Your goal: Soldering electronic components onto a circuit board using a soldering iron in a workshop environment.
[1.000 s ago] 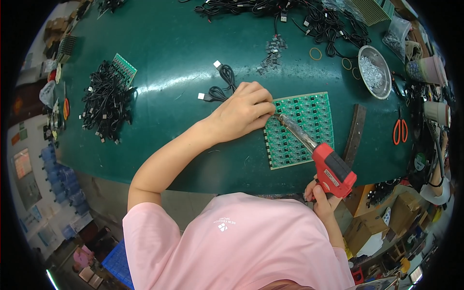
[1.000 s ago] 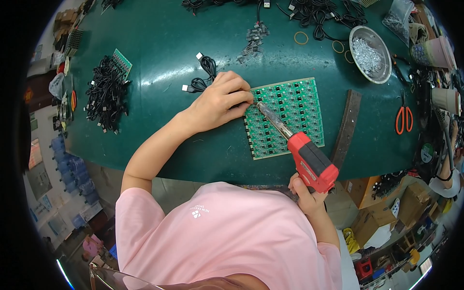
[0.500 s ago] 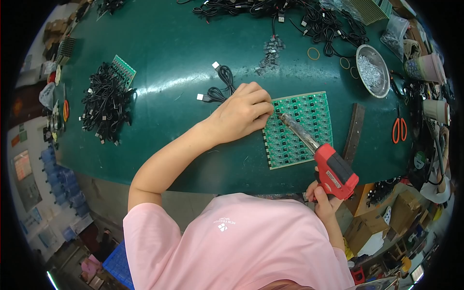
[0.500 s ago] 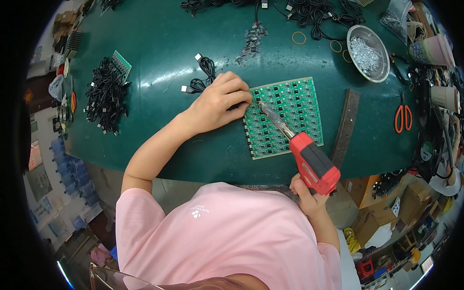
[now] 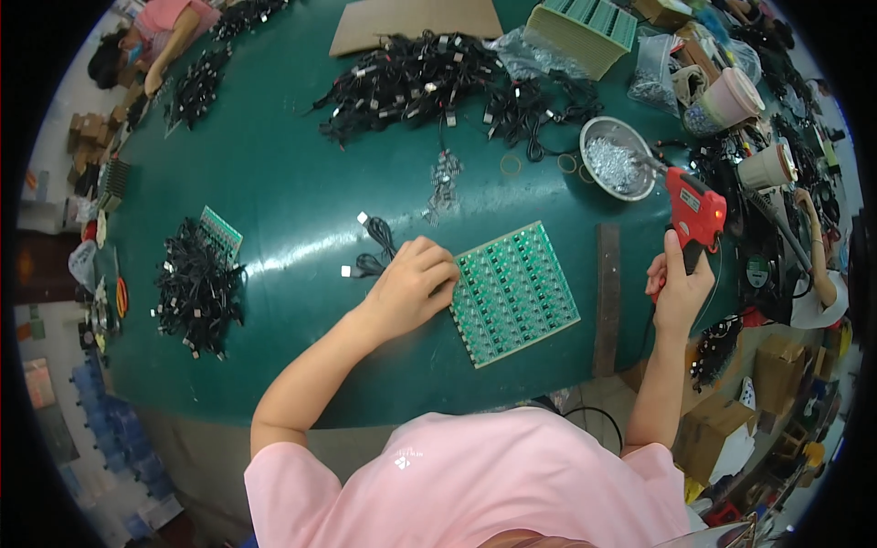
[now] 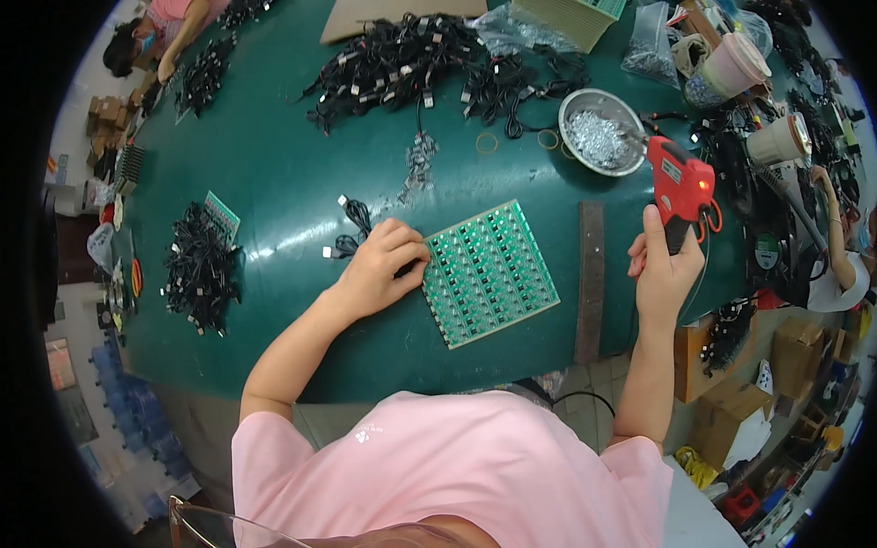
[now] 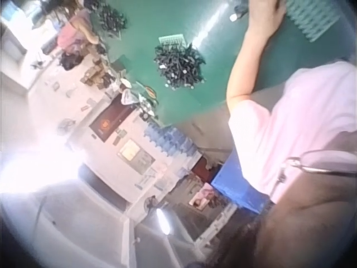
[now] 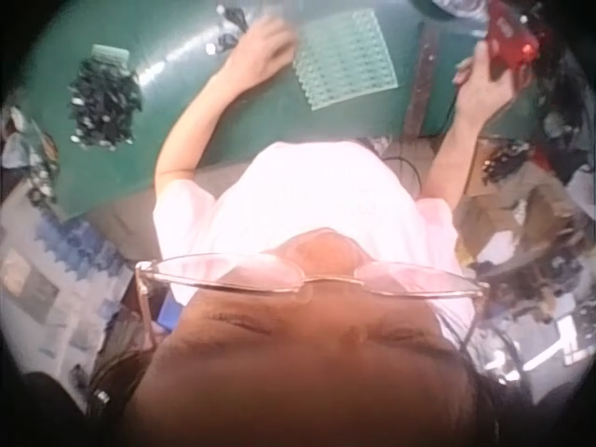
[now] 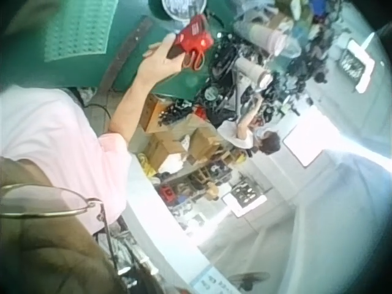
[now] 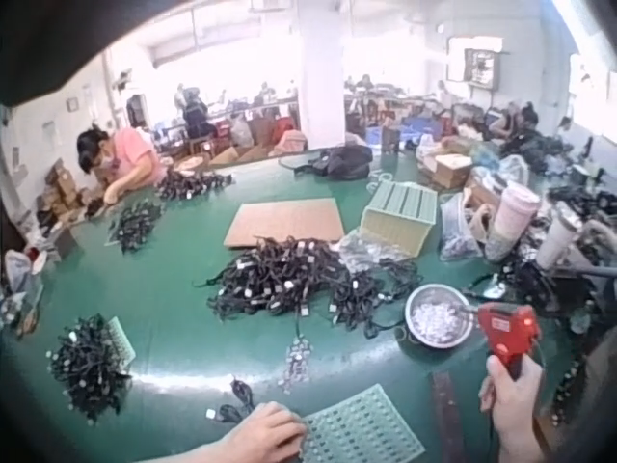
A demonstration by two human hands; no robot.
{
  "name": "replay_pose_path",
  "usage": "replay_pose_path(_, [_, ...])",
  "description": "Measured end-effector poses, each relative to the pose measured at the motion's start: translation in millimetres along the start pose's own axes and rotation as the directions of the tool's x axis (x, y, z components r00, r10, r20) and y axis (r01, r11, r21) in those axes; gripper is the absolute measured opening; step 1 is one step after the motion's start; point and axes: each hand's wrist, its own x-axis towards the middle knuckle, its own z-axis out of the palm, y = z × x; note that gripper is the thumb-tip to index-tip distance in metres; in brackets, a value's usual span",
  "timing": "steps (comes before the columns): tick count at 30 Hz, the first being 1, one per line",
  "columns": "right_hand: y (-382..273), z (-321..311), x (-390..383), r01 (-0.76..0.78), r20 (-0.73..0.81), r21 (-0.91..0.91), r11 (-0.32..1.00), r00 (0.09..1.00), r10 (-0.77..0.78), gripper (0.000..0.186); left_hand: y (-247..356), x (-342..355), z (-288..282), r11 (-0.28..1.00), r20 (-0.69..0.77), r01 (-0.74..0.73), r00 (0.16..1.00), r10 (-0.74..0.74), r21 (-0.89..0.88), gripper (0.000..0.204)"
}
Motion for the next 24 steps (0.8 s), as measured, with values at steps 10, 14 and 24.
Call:
replay_pose_path(10, [-6.6, -9.2, -15.5, 0.000, -0.089, 0.178, 0.984, 0.996, 0.016, 0.035, -14.8, 127.5, -27.9, 0.947, -0.020, -0.105, 0.993, 0.116, 0.303, 0.013])
replay_pose_path(14, [-5.5, -0.2, -20.6, -0.015, -0.092, 0.231, 0.973, 0.995, 0.037, 0.035, -52.2, 195.7, 2.1, 0.782, -0.001, -0.161, 0.979, 0.203, 0.602, 0.013])
replay_pose_path(24, [11.6, -16.4, -33.4, -0.019, -0.116, 0.326, 0.945, 0.991, 0.060, 0.035, -65.5, 225.8, -8.5, 0.975, -0.207, -0.059, 0.973, 0.104, 0.215, 0.008])
